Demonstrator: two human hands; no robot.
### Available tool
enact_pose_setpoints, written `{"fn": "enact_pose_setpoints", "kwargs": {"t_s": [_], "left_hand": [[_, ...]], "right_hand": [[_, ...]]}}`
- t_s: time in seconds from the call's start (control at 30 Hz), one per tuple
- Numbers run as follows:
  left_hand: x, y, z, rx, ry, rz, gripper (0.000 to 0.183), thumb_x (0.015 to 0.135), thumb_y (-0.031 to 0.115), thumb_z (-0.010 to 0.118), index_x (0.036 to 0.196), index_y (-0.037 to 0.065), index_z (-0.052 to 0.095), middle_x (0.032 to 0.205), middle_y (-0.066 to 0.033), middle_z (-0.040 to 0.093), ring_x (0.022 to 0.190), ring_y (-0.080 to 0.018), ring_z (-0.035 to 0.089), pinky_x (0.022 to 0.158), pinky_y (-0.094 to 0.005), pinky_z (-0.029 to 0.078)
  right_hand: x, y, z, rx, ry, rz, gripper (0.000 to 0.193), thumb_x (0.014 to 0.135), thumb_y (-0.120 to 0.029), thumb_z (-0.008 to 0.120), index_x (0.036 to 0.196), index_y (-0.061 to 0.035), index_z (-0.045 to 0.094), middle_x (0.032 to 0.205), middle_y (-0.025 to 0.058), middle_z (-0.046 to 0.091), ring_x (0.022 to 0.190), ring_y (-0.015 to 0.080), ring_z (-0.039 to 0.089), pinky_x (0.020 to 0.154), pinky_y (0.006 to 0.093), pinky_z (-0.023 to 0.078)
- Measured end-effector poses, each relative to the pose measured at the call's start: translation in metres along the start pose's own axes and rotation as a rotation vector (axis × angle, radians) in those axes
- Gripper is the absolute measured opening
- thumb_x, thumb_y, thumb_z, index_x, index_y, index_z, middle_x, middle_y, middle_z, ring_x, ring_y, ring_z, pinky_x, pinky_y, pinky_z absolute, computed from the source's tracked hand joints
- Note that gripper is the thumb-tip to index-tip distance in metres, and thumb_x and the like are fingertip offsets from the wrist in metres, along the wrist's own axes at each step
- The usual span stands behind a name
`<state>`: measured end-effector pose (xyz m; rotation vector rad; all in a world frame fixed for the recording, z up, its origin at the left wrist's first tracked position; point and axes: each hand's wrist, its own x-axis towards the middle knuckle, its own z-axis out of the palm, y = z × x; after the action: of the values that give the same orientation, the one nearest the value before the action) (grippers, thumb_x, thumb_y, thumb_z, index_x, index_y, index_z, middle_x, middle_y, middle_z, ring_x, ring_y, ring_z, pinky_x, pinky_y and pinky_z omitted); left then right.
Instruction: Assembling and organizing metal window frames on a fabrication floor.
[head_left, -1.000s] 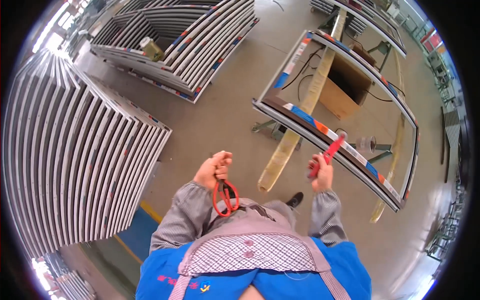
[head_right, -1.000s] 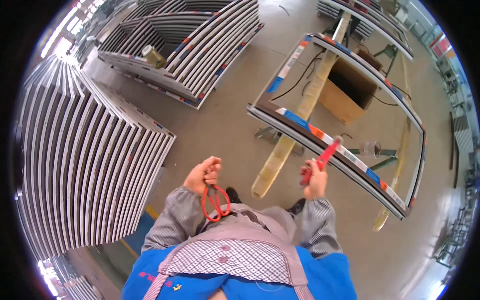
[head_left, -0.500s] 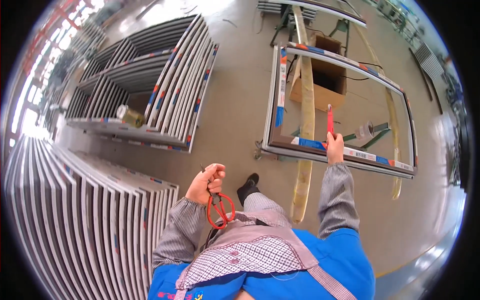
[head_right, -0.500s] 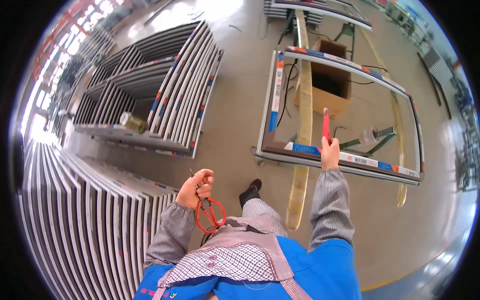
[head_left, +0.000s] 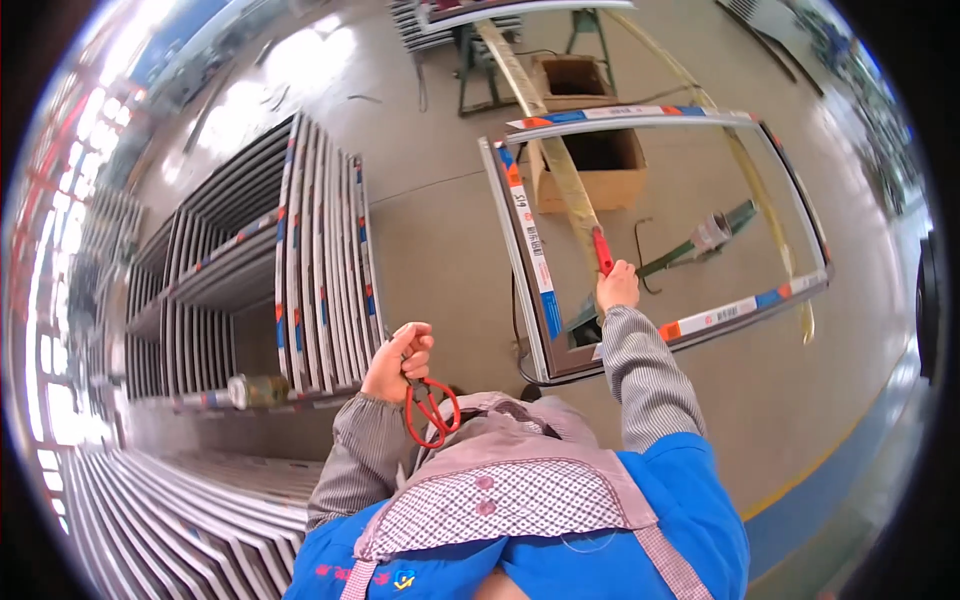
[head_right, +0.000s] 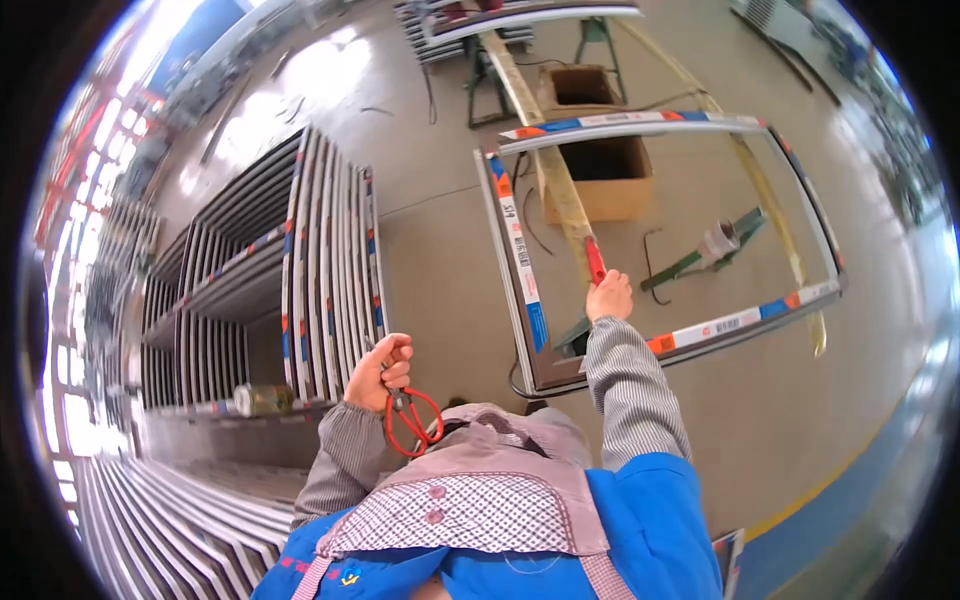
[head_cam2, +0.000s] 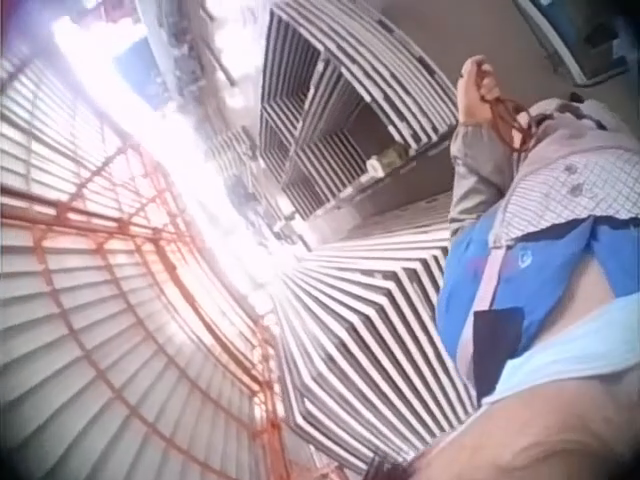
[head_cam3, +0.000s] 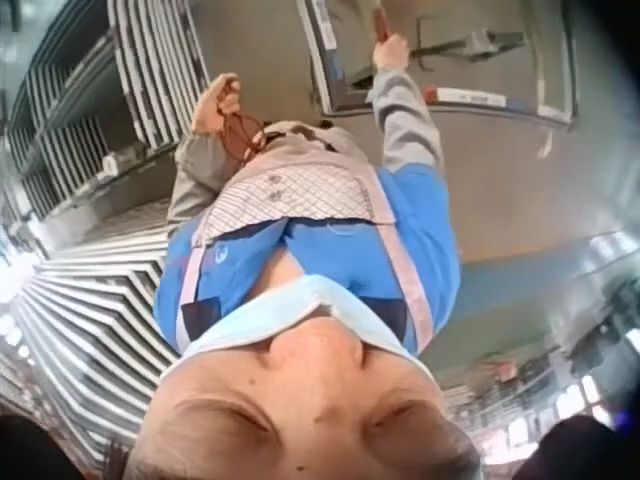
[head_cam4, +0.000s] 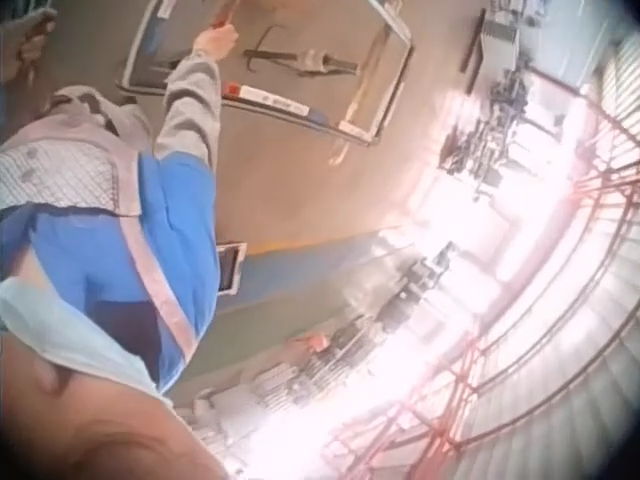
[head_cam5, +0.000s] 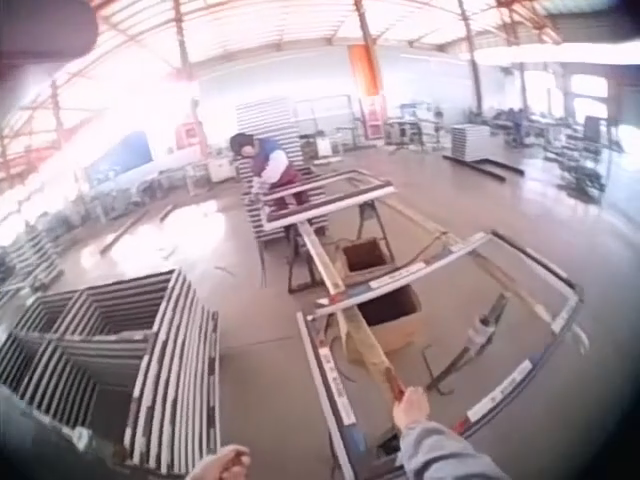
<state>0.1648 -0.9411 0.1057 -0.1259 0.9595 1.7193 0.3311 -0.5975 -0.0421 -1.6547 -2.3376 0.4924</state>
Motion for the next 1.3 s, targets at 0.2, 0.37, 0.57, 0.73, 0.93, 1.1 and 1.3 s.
{"fn": "enact_pose_setpoints", "kwargs": {"t_s": [0.2,0.37,0.57,0.73,0.93,1.1,1.3], "left_hand": [[0.100,0.025,0.047,0.280,-0.078,-0.063,0.022,0.094,0.024,0.043,0.098,0.005,0.054,0.077,-0.0007,0.053,0.046,-0.0032,0.031,0.041,-0.0175,0.027],[0.124,-0.008,0.094,0.470,-0.295,-0.103,0.023,0.095,0.024,0.041,0.095,0.005,0.054,0.069,0.0000,0.047,0.045,-0.0037,0.030,0.041,-0.0184,0.026],[0.096,-0.050,0.066,0.628,-0.661,-0.434,0.036,0.095,0.035,0.038,0.100,0.004,0.055,0.083,-0.0015,0.054,0.073,-0.0086,0.047,0.067,-0.0239,0.040],[0.157,-0.093,-0.026,1.141,-0.912,-0.421,0.041,0.096,0.033,0.034,0.104,0.002,0.057,0.105,-0.0045,0.059,0.097,-0.0134,0.049,0.084,-0.0297,0.039],[0.163,-0.116,-0.021,1.694,-1.326,-0.260,0.037,0.092,0.026,0.039,0.110,-0.002,0.055,0.092,-0.0086,0.064,0.087,-0.0178,0.057,0.081,-0.0305,0.042],[0.142,-0.128,-0.019,1.327,-0.873,-0.840,0.032,0.093,0.025,0.041,0.094,0.000,0.060,0.073,-0.0048,0.061,0.065,-0.0100,0.053,0.060,-0.0221,0.041],[0.136,-0.130,-0.021,1.243,-0.675,-0.875,0.025,0.092,0.022,0.044,0.084,0.002,0.057,0.069,-0.0019,0.056,0.060,-0.0082,0.049,0.056,-0.0213,0.039]], "right_hand": [[-0.065,-0.030,-0.051,0.573,0.179,-0.071,0.030,0.072,-0.016,0.067,0.093,-0.0047,0.049,0.087,0.0136,0.051,0.081,0.0310,0.054,0.068,0.0375,0.045],[-0.206,-0.114,-0.073,0.750,-0.142,-0.115,0.022,0.075,-0.001,0.058,0.096,-0.0024,0.051,0.080,0.0088,0.054,0.073,0.0229,0.057,0.065,0.0300,0.046],[-0.283,-0.148,-0.024,0.838,0.118,0.503,0.026,0.076,-0.010,0.061,0.099,-0.0027,0.052,0.066,0.0150,0.053,0.061,0.0293,0.056,0.055,0.0351,0.044],[-0.342,-0.135,0.010,0.709,0.358,0.843,0.017,0.085,-0.017,0.056,0.088,-0.0021,0.048,0.063,0.0000,0.048,0.053,0.0083,0.044,0.049,0.0223,0.037],[-0.325,-0.092,0.034,1.108,0.539,1.166,0.020,0.087,-0.024,0.057,0.083,-0.0070,0.048,0.067,-0.0025,0.048,0.056,0.0050,0.042,0.048,0.0187,0.034],[-0.265,-0.067,0.046,1.311,0.787,1.144,0.022,0.084,-0.021,0.062,0.080,-0.0029,0.050,0.067,-0.0009,0.052,0.055,0.0087,0.048,0.052,0.0222,0.041],[-0.237,-0.069,0.053,1.494,0.720,1.147,0.020,0.080,-0.010,0.065,0.086,0.0004,0.050,0.070,0.0026,0.054,0.059,0.0106,0.053,0.053,0.0244,0.047]]}}
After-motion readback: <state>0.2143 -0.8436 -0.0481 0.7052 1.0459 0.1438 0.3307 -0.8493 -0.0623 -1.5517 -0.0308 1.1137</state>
